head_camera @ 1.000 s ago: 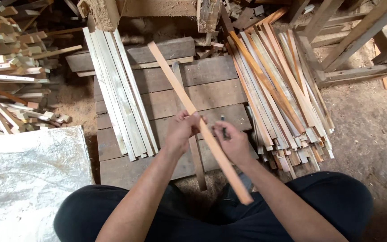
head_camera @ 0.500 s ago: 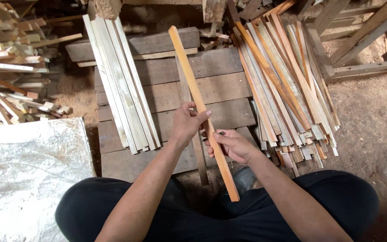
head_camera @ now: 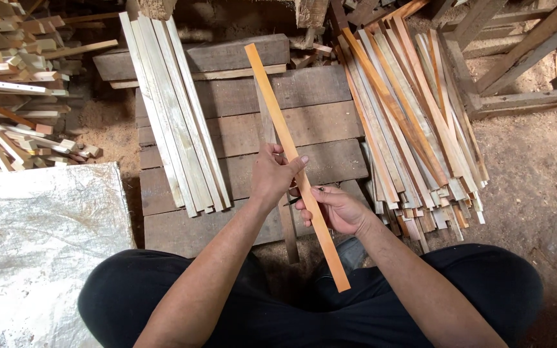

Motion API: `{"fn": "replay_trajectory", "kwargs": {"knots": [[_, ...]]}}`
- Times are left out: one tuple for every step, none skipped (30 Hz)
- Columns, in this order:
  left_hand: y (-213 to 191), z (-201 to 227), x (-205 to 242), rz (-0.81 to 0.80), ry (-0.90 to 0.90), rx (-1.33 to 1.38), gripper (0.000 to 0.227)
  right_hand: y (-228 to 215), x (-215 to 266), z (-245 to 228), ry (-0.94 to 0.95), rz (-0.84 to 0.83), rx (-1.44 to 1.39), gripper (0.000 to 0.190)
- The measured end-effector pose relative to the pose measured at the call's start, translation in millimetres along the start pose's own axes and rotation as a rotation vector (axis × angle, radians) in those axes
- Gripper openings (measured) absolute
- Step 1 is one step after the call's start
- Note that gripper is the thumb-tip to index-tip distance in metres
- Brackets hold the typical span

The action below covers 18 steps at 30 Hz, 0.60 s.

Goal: Inspecting and marking thin wood strips with a pencil in a workshop environment

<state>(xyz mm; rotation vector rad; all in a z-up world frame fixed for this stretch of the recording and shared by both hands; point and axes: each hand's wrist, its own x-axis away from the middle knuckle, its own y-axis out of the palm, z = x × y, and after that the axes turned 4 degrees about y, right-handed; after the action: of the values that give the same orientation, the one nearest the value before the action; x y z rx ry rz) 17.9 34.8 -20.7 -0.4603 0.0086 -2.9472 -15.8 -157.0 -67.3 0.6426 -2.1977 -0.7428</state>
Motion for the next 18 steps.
{"fn": "replay_trajectory", "kwargs": {"knots": [[1.5, -1.4, 0.3, -0.001, -0.001, -0.001, 0.068, 2.3, 0.0, -1.0, 0.0, 0.001, -0.001, 0.021], [3.2, -2.7, 0.5, -0.003, 0.011, 0.026, 0.066, 4.6, 0.1, -2.1, -0.008, 0.023, 0.038, 0.022], [4.7, -3.9, 0.5, -0.005, 0.024, 0.053, 0.064, 6.9, -0.2, -3.4, -0.017, 0.045, 0.078, 0.023], [5.6, -6.7, -2.2, -0.005, 0.024, 0.052, 0.064, -7.3, -9.5, 4.1, -0.018, 0.046, 0.077, 0.023], [6.2, -9.7, -4.5, -0.02, 0.015, 0.037, 0.057, -21.4, -18.8, 11.9, -0.047, 0.104, 0.114, 0.022], [6.8, -12.7, -6.9, -0.034, 0.007, 0.023, 0.05, -35.4, -28.1, 19.8, -0.077, 0.162, 0.151, 0.024], [5.6, -17.7, -9.4, -0.035, 0.006, 0.022, 0.05, -27.5, -25.0, 18.5, -0.077, 0.162, 0.151, 0.024], [4.4, -22.6, -11.8, -0.079, 0.014, 0.065, 0.041, -19.7, -21.9, 17.1, -0.115, 0.286, 0.252, 0.03], [3.1, -27.7, -14.2, -0.123, 0.023, 0.108, 0.035, -11.7, -19.0, 16.1, -0.153, 0.41, 0.352, 0.036], [4.3, -25.8, -13.3, -0.123, 0.023, 0.107, 0.035, -8.8, -17.1, 16.8, -0.154, 0.41, 0.351, 0.036], [6.1, -24.3, -12.1, -0.119, 0.01, 0.179, 0.034, -6.2, -14.6, 17.8, -0.188, 0.451, 0.387, 0.038], [7.7, -23.0, -11.0, -0.115, -0.003, 0.251, 0.034, -3.6, -12.3, 18.8, -0.221, 0.491, 0.422, 0.041], [4.9, -24.8, -14.1, -0.113, -0.006, 0.251, 0.034, 3.8, -8.5, 16.5, -0.218, 0.491, 0.421, 0.041], [2.0, -26.8, -17.2, -0.102, -0.01, 0.277, 0.032, 11.4, -4.9, 14.3, -0.224, 0.519, 0.427, 0.038], [-1.5, -28.6, -20.3, -0.091, -0.014, 0.303, 0.03, 19.2, -1.7, 12.1, -0.229, 0.547, 0.433, 0.036], [-3.7, -33.8, -19.0, -0.089, -0.017, 0.302, 0.03, 15.4, -5.5, 15.0, -0.226, 0.546, 0.432, 0.036], [-4.9, -39.3, -17.7, -0.109, -0.072, 0.293, 0.032, 10.9, -8.8, 17.7, -0.229, 0.537, 0.42, 0.036], [-6.2, -44.9, -16.6, -0.13, -0.127, 0.285, 0.035, 6.3, -12.2, 20.4, -0.233, 0.527, 0.409, 0.036]]}}
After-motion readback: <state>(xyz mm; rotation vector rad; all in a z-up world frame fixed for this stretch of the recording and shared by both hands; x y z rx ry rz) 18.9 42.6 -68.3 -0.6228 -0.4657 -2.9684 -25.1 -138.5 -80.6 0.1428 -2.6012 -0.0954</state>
